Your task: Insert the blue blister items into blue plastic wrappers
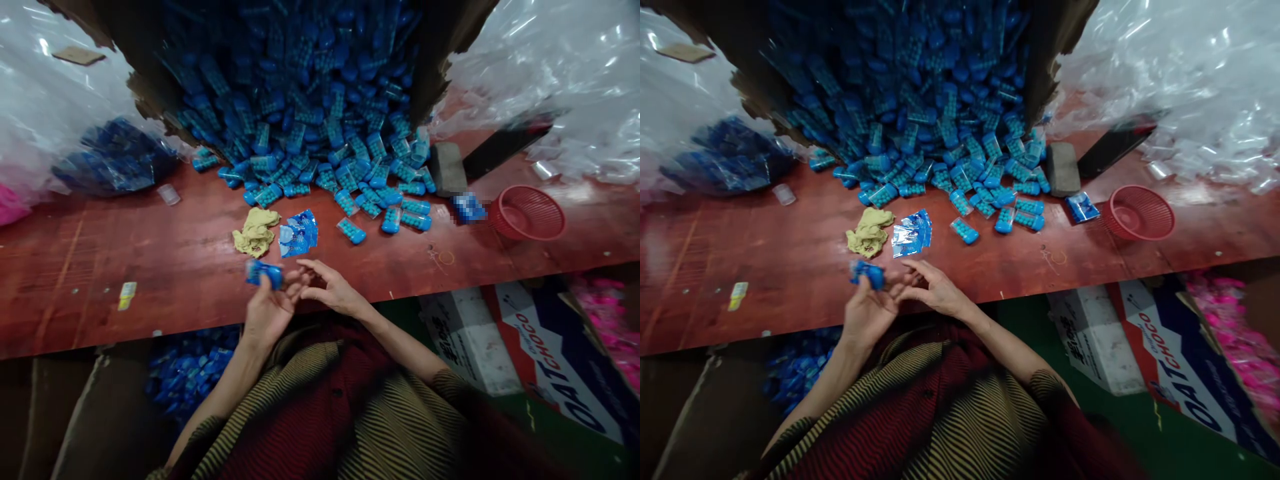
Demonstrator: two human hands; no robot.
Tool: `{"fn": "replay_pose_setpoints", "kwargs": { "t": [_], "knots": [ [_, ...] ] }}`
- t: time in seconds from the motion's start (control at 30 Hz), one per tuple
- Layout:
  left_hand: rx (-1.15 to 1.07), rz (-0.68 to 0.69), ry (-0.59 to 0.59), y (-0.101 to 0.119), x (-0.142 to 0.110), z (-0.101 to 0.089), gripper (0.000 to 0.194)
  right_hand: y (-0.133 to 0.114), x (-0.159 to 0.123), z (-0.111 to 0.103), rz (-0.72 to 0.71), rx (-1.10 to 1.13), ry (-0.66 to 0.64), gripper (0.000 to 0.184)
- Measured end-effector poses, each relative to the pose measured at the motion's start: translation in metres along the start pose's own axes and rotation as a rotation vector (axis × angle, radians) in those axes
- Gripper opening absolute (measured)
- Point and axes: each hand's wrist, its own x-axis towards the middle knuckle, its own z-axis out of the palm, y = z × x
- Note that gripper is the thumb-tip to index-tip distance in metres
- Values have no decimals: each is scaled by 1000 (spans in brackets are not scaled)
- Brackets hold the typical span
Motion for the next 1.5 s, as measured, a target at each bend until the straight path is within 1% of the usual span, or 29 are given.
{"fn": "replay_pose_setpoints", "kwargs": {
  "t": [0.07,0.13,0.2,0.23,0.27,0.3,0.33,0.4,0.43,0.47,0.5,0.57,0.63,0.7,0.73,0.77,0.83,0.9,1.03,1.1,1.13,1.17,1.2,1.27,1.3,1.33,1.37,1.4,1.5],
  "knots": [
    [-94,161,124,26,0,-14,43,4,8,-6,-40,-149,14,44],
    [-132,262,239,46,0,-26,55,6,21,-11,-74,-320,60,38],
    [-55,266,289,54,0,-30,52,5,39,-11,-86,-498,77,39],
    [37,253,279,54,2,-29,47,4,51,-8,-85,-585,64,42],
    [162,267,261,52,5,-26,41,3,64,-3,-78,-670,34,46],
    [316,324,242,49,10,-22,37,2,77,4,-74,-752,-4,51],
    [497,423,228,47,18,-17,36,2,92,12,-74,-828,-45,55],
    [901,713,247,45,38,-10,45,4,119,29,-53,-934,-99,60],
    [1109,827,267,46,50,-8,50,5,130,37,-37,-965,-113,59],
    [1292,891,296,48,63,-8,52,7,138,42,-28,-986,-131,55],
    [1448,882,318,50,76,-9,53,8,144,45,-30,-1002,-146,50],
    [1676,755,361,53,96,-15,52,8,147,44,-58,-1017,-203,44],
    [1823,662,397,51,108,-23,51,7,138,31,-109,-1005,-295,41],
    [1932,661,417,47,111,-29,52,7,123,12,-144,-984,-343,39],
    [1977,678,422,44,111,-31,53,8,115,2,-143,-990,-310,39],
    [2012,694,430,41,110,-31,55,10,108,-7,-118,-1006,-243,39],
    [2049,715,463,37,109,-29,59,18,95,-21,-39,-1053,-119,41],
    [2037,732,493,35,109,-27,60,30,85,-27,-7,-1089,-53,38],
    [1884,806,478,33,100,-24,55,44,70,-27,-86,-1101,34,31],
    [1713,886,438,26,86,-22,50,42,63,-27,-117,-1093,75,29],
    [1587,910,409,20,78,-19,48,39,59,-26,-125,-1084,102,29],
    [1436,897,372,12,70,-16,48,35,55,-25,-127,-1071,136,29],
    [1261,827,334,4,63,-12,49,30,51,-23,-121,-1051,173,29],
    [916,542,263,-12,53,-3,53,22,42,-16,-108,-1000,228,31],
    [775,397,224,-19,51,2,53,18,38,-11,-107,-970,232,31],
    [657,285,200,-23,50,6,51,16,35,-7,-109,-934,225,32],
    [568,218,188,-26,50,10,48,14,32,-3,-111,-891,213,33],
    [500,193,191,-28,52,12,46,13,30,0,-108,-833,209,32],
    [430,190,231,-25,56,15,41,13,32,0,-24,-556,282,38]
  ]
}}
